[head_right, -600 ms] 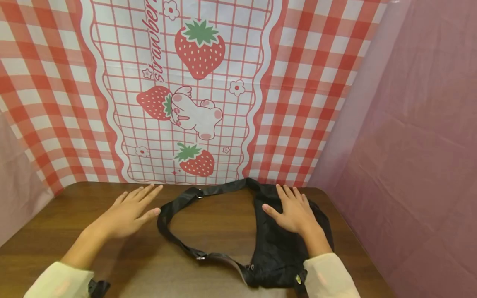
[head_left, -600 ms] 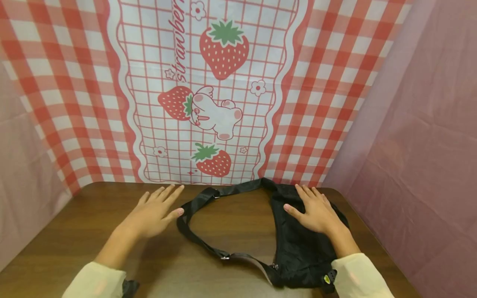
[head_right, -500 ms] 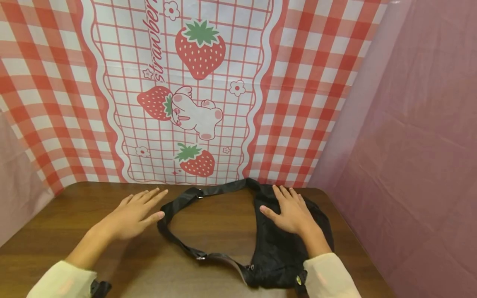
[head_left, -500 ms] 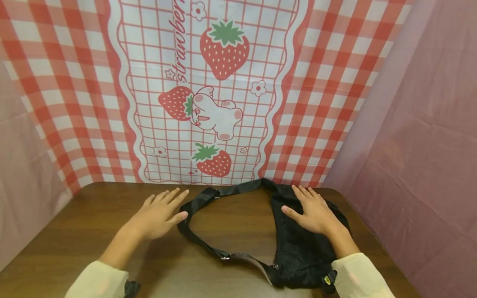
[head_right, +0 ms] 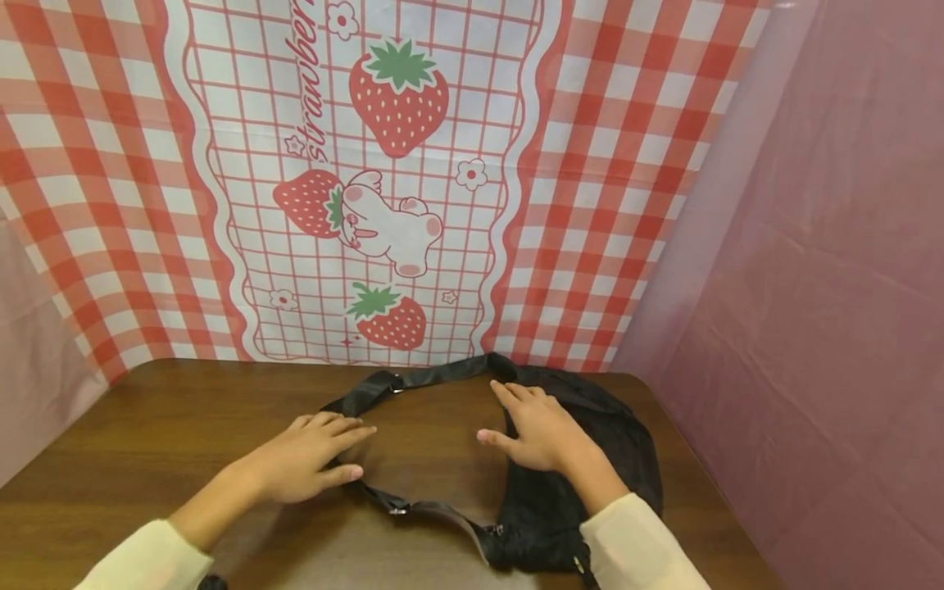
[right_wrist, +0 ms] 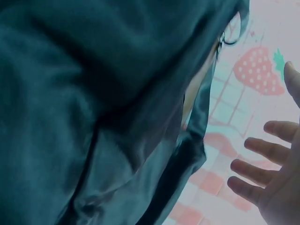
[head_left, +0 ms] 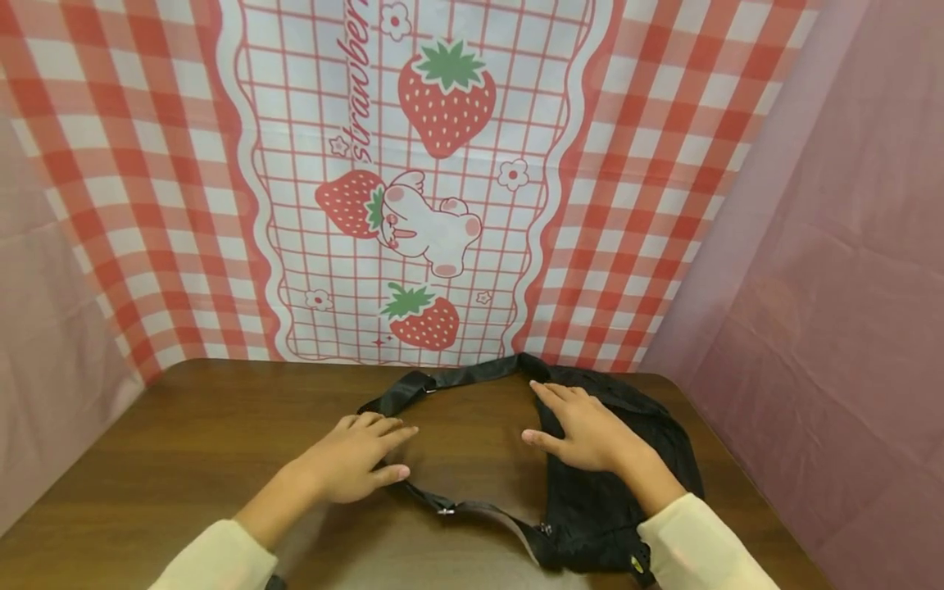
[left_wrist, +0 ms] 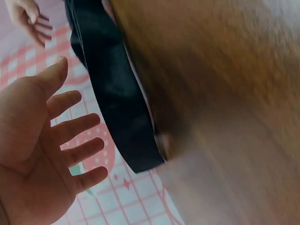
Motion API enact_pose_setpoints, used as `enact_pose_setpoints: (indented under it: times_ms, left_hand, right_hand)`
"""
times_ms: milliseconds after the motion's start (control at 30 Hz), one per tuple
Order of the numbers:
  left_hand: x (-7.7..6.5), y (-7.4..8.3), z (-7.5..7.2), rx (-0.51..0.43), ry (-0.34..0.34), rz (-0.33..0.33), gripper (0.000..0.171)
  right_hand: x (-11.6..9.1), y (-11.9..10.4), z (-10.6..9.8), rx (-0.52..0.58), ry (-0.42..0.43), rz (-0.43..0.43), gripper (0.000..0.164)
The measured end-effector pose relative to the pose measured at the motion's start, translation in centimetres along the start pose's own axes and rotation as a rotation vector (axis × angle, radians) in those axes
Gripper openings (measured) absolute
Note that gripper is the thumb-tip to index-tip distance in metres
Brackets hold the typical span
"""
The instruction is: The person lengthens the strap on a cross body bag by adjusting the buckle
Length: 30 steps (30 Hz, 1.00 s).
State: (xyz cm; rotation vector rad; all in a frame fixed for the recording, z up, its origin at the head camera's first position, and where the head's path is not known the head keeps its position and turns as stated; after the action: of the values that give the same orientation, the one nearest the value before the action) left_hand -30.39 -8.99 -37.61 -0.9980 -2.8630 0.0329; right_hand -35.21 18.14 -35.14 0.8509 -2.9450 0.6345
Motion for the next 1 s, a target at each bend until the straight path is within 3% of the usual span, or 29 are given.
enact_pose_setpoints:
  times_ms: [167,333,467,700,800,1000]
  left_hand:
    - [0.2,2.1,0.6,0.059,-0.022,0.077,0.055]
    - [0.7,3.3,1.4,0.074,-0.037,0.110,0.053]
    - [1.3,3.5,1.7,0.079,-0.043,0.108,0.048]
    - [1.8,3.3,1.9,-0.002,-0.082,0.122,0.030]
    - [2.0,3.0,1.7,-0.020,-0.053,0.144,0.023]
    - [2.6,2.4,1.3,-0.068,-0.005,0.175,0.011]
  right_hand:
    - [0.5,-2.6,1.4,-0.036,-0.063,-0.093,0.086]
    - [0.7,-4.9,3.0,-0.081,-0.119,-0.170,0.078]
    - [0.6,-6.5,4.5,-0.097,-0.177,-0.216,0.070]
    - [0.2,-8.5,6.3,-0.085,-0.283,-0.275,0.062]
    - [0.3,-9.3,6.6,-0.012,-0.305,-0.314,0.050]
    - [0.2,-10.3,7.1,0.143,-0.333,-0.379,0.007]
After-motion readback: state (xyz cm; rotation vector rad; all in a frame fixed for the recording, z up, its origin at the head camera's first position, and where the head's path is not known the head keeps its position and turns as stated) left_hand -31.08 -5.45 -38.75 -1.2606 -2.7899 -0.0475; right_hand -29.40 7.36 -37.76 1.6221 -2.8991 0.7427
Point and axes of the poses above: each hand's wrist, its own x-axis towards the middle knuckle, its own z-axis out of the palm, y = z × x, the point moved 9 cm from there along x, towards the middle knuckle, and after that the axes turned 15 degrees about x, right-handed, at the moved point
